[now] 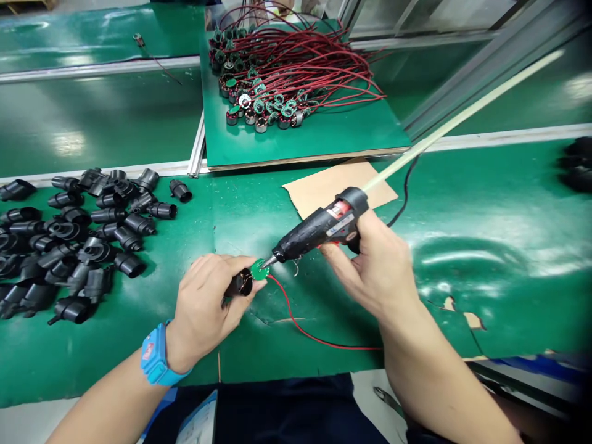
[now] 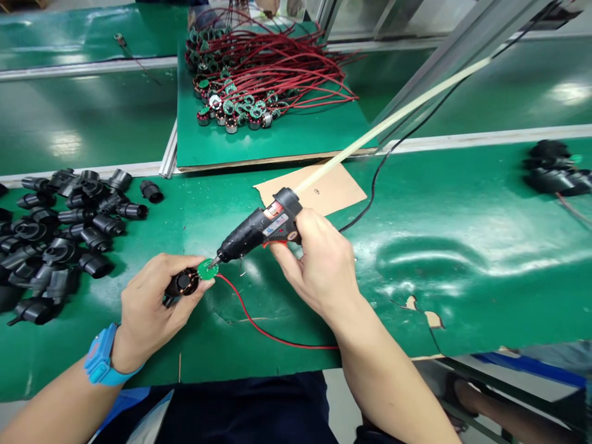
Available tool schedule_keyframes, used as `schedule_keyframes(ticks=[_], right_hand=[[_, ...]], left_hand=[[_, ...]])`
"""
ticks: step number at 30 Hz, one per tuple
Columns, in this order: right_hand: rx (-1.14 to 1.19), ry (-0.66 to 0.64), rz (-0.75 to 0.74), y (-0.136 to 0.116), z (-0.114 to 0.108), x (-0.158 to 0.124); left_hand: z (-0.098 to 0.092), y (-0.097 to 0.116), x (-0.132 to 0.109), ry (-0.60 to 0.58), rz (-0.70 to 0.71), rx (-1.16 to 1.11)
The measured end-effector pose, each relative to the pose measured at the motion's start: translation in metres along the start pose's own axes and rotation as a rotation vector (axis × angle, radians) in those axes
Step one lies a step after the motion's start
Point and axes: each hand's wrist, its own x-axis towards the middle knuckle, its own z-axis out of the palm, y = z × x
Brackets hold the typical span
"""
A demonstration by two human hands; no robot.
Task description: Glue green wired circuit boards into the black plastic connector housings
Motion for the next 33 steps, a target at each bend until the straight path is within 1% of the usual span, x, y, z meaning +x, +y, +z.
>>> schedule_keyframes(ticks=[3, 6, 8, 9, 11, 14, 16, 18, 19, 20, 22, 23, 24, 25, 26, 27, 28, 29, 31, 32, 33], right_hand=[[-0.071, 0.037, -0.029, -0.002, -0.003, -0.005], [-0.295, 0.113, -0.09, -0.005, -0.003, -0.011], [-0.42, 0.125, -0.106, -0.002, -0.001, -0.012], [-0.445, 0.122, -0.085, 0.001, 0.001, -0.01], [-0.395, 0.128, 0.021, 0.011, 0.005, -0.006], [-0.146, 0.103, 0.289, 0.033, 0.008, 0.004], [-0.015, 0.016, 0.474, 0.05, 0.008, 0.008], [0.013, -0.08, 0.609, 0.065, 0.008, 0.009], [0.006, -0.126, 0.65, 0.072, 0.009, 0.009], [-0.005, -0.171, 0.674, 0.078, 0.01, 0.009], [-0.043, -0.236, 0.671, 0.084, 0.01, 0.009], [-0.077, -0.236, 0.646, 0.084, 0.009, 0.009], [-0.107, -0.204, 0.606, 0.081, 0.008, 0.009], [-0.106, -0.145, 0.555, 0.075, 0.007, 0.01], [-0.048, -0.086, 0.502, 0.066, 0.006, 0.01], [0.086, -0.057, 0.447, 0.054, 0.005, 0.01], [0.289, -0.082, 0.392, 0.04, 0.005, 0.009], [0.538, -0.169, 0.336, 0.024, 0.007, 0.008], [1.015, -0.449, 0.251, -0.006, 0.013, 0.003], [1.192, -0.572, 0.243, -0.019, 0.017, 0.001], [1.32, -0.649, 0.272, -0.03, 0.021, -0.002]], left_hand=[[0.0, 0.0, -0.001, -0.003, -0.012, 0.009], [0.0, 0.001, -0.001, -0.03, -0.059, 0.016], [0.0, 0.002, 0.0, -0.026, -0.075, -0.001], [-0.001, 0.003, 0.0, -0.017, -0.076, -0.014], [-0.001, 0.003, 0.0, -0.004, -0.074, -0.035], [-0.001, 0.002, -0.001, -0.003, -0.082, -0.034], [-0.001, 0.001, -0.001, 0.0, -0.09, -0.035], [-0.002, 0.0, -0.003, 0.006, -0.096, -0.044], [-0.002, 0.0, -0.003, 0.01, -0.099, -0.047], [-0.002, 0.0, -0.004, 0.013, -0.102, -0.049], [-0.002, 0.001, -0.004, 0.023, -0.107, -0.053], [-0.002, 0.001, -0.004, 0.026, -0.108, -0.057], [-0.001, 0.002, -0.004, 0.029, -0.108, -0.061], [-0.001, 0.002, -0.004, 0.032, -0.109, -0.065], [0.0, 0.003, -0.004, 0.033, -0.11, -0.069], [0.0, 0.004, -0.004, 0.034, -0.112, -0.072], [0.001, 0.004, -0.004, 0.036, -0.113, -0.075], [0.001, 0.004, -0.004, 0.037, -0.115, -0.079], [0.003, 0.004, -0.004, 0.033, -0.118, -0.089], [0.003, 0.004, -0.003, 0.03, -0.123, -0.095], [0.004, 0.004, -0.003, 0.027, -0.126, -0.104]])
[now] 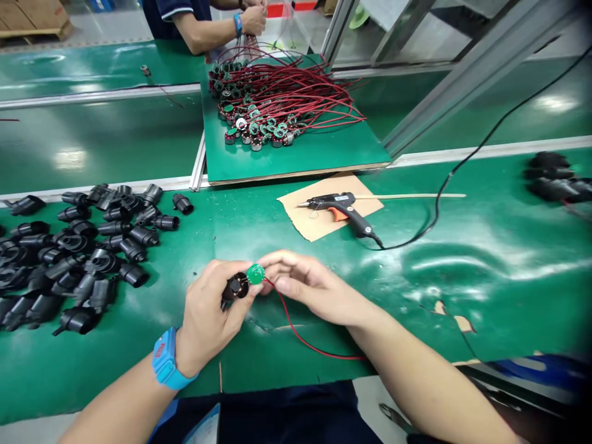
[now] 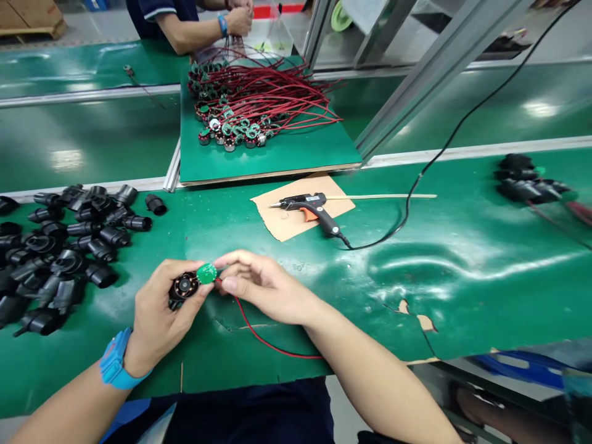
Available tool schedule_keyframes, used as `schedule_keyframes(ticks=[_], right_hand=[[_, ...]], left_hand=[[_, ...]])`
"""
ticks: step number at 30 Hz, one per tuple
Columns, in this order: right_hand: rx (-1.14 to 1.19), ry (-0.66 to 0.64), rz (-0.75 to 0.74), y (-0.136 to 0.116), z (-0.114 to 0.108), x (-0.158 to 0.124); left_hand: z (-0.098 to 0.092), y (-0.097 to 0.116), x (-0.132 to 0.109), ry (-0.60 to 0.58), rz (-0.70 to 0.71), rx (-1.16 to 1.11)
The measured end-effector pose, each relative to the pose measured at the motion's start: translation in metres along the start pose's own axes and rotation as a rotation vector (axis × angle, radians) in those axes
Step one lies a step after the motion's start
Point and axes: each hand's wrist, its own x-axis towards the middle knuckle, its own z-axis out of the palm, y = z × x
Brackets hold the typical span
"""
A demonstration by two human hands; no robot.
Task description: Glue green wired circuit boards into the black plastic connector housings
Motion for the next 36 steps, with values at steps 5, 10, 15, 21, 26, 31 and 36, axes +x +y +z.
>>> schedule_keyframes(ticks=[5, 10, 15, 21, 26, 31, 36], right_hand=[[0.08, 0.26, 0.053, 0.003, 0.019, 0.001], [-0.716, 0.582, -0.415, -0.004, 0.02, -0.007], [-1.073, 0.534, -0.621, -0.004, 0.023, -0.014], [-1.287, 0.431, -0.706, -0.006, 0.02, -0.021], [-1.441, 0.397, -0.734, -0.01, 0.021, -0.021], [-1.575, 0.341, -0.766, -0.015, 0.028, -0.019], [-1.654, 0.318, -0.738, -0.017, 0.033, -0.019]], left_hand=[[0.001, 0.0, 0.002, -0.13, -0.055, -0.056], [0.003, 0.001, 0.002, -0.253, -0.148, -0.186], [0.005, -0.001, 0.0, -0.23, -0.217, -0.253], [0.006, -0.003, 0.001, -0.19, -0.232, -0.265], [0.008, -0.003, 0.002, -0.197, -0.277, -0.263], [0.007, -0.003, 0.001, -0.243, -0.336, -0.372], [0.009, -0.004, 0.0, -0.269, -0.437, -0.604]])
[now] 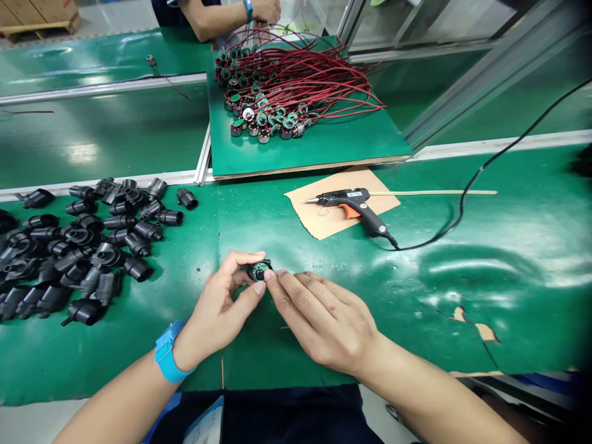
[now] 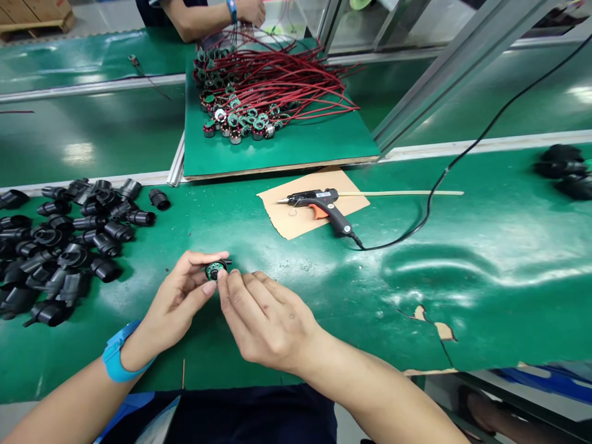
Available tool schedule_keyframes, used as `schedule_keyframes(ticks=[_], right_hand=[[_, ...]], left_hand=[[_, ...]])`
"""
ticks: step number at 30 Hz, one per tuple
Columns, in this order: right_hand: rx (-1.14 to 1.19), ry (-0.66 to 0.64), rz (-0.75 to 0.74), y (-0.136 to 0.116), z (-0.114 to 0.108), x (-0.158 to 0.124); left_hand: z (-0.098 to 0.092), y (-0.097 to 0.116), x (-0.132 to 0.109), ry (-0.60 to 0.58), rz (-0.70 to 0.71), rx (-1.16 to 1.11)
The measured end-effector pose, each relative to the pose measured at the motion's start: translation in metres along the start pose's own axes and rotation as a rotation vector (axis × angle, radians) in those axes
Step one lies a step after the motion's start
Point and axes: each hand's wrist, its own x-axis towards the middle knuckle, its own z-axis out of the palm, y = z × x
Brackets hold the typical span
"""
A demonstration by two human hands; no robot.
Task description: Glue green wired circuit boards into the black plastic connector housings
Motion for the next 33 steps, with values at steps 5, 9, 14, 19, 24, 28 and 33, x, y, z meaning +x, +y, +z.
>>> schedule_keyframes(ticks=[5, 9, 14, 19, 24, 28, 33], right_hand=[[0.229, 0.042, 0.126, 0.001, 0.01, -0.004], [0.816, -0.135, 0.583, 0.011, 0.014, -0.004], [1.251, -0.388, 0.786, 0.012, 0.009, 0.0], [0.941, -0.158, 0.582, -0.003, 0.012, 0.002], [0.666, -0.065, 0.436, 0.0, 0.011, 0.002], [0.524, -0.071, 0.392, 0.006, 0.005, 0.0], [0.153, -0.108, 0.251, -0.005, 0.0, 0.003]], left_hand=[[0.003, -0.004, 0.004, 0.043, -0.041, -0.147], [0.001, -0.005, 0.006, 0.107, -0.033, -0.189], [-0.003, 0.0, 0.008, 0.123, -0.038, -0.042], [0.0, 0.003, 0.009, 0.133, -0.011, 0.057], [0.002, 0.006, 0.007, 0.155, -0.009, 0.09], [0.001, 0.007, 0.008, 0.092, -0.136, -0.078], [0.005, 0.009, 0.005, 0.033, -0.218, -0.279]])
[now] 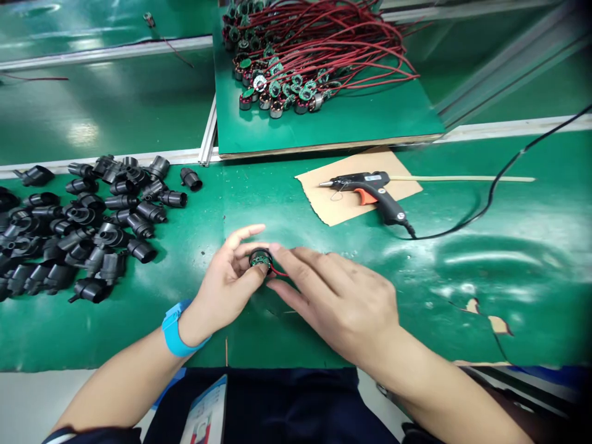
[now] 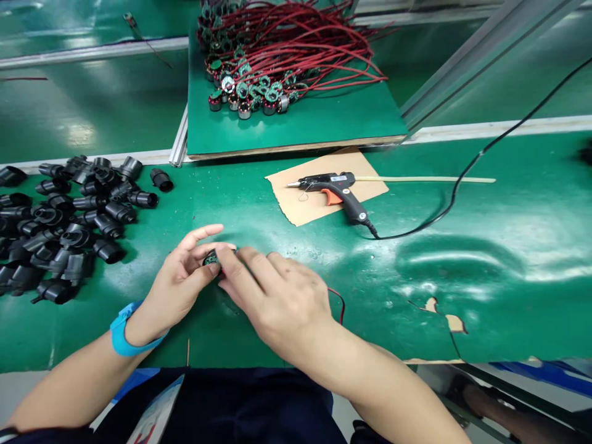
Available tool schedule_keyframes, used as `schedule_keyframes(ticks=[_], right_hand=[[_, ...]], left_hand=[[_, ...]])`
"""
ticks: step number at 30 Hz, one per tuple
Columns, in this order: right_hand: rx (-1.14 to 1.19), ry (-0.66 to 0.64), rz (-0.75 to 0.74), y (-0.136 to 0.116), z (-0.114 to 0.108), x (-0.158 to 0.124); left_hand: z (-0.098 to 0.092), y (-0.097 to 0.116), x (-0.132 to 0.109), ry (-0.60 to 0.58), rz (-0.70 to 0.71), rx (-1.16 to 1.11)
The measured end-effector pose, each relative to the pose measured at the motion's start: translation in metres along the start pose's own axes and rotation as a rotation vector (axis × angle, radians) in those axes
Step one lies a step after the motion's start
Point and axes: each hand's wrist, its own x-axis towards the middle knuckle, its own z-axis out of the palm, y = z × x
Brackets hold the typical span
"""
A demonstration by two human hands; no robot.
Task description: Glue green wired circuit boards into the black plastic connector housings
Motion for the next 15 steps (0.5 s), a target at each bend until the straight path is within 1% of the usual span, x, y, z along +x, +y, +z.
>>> schedule_keyframes(ticks=[2, 3, 5, 6, 7, 8, 9, 10, 11, 12, 13, 14, 15], right_hand=[[-0.071, -0.023, -0.073, -0.009, -0.005, 0.001], [-0.097, -0.038, -0.098, -0.012, -0.009, 0.0], [-0.185, -0.071, -0.103, -0.014, -0.021, -0.002], [-0.256, -0.082, -0.081, -0.011, -0.028, -0.006], [-0.337, -0.09, -0.041, -0.005, -0.035, -0.011], [-0.422, -0.094, 0.017, 0.006, -0.043, -0.017], [-0.503, -0.099, 0.093, 0.02, -0.05, -0.026], [-0.57, -0.103, 0.19, 0.038, -0.056, -0.037], [-0.611, -0.104, 0.31, 0.059, -0.062, -0.05], [-0.627, -0.101, 0.448, 0.083, -0.068, -0.064], [-0.601, -0.07, 0.616, 0.11, -0.072, -0.081], [-0.527, -0.012, 0.8, 0.137, -0.076, -0.098], [-0.428, 0.075, 0.974, 0.164, -0.079, -0.115]], left_hand=[[0.003, -0.002, -0.002, -0.023, 0.023, 0.053], [0.002, -0.002, -0.002, -0.062, 0.042, 0.109], [-0.004, -0.002, -0.001, -0.145, 0.131, 0.3], [-0.011, -0.001, 0.001, -0.143, 0.213, 0.449], [-0.019, 0.002, 0.003, -0.094, 0.314, 0.624], [-0.029, 0.005, 0.005, 0.018, 0.437, 0.832], [-0.041, 0.008, 0.009, 0.191, 0.537, 1.047], [-0.053, 0.01, 0.012, 0.353, 0.577, 1.226], [-0.065, 0.012, 0.017, 0.468, 0.576, 1.364], [-0.077, 0.013, 0.021, 0.584, 0.556, 1.449], [-0.089, 0.012, 0.026, 0.655, 0.557, 1.482], [-0.1, 0.01, 0.03, 0.648, 0.517, 1.496], [-0.11, 0.006, 0.033, 0.592, 0.463, 1.489]])
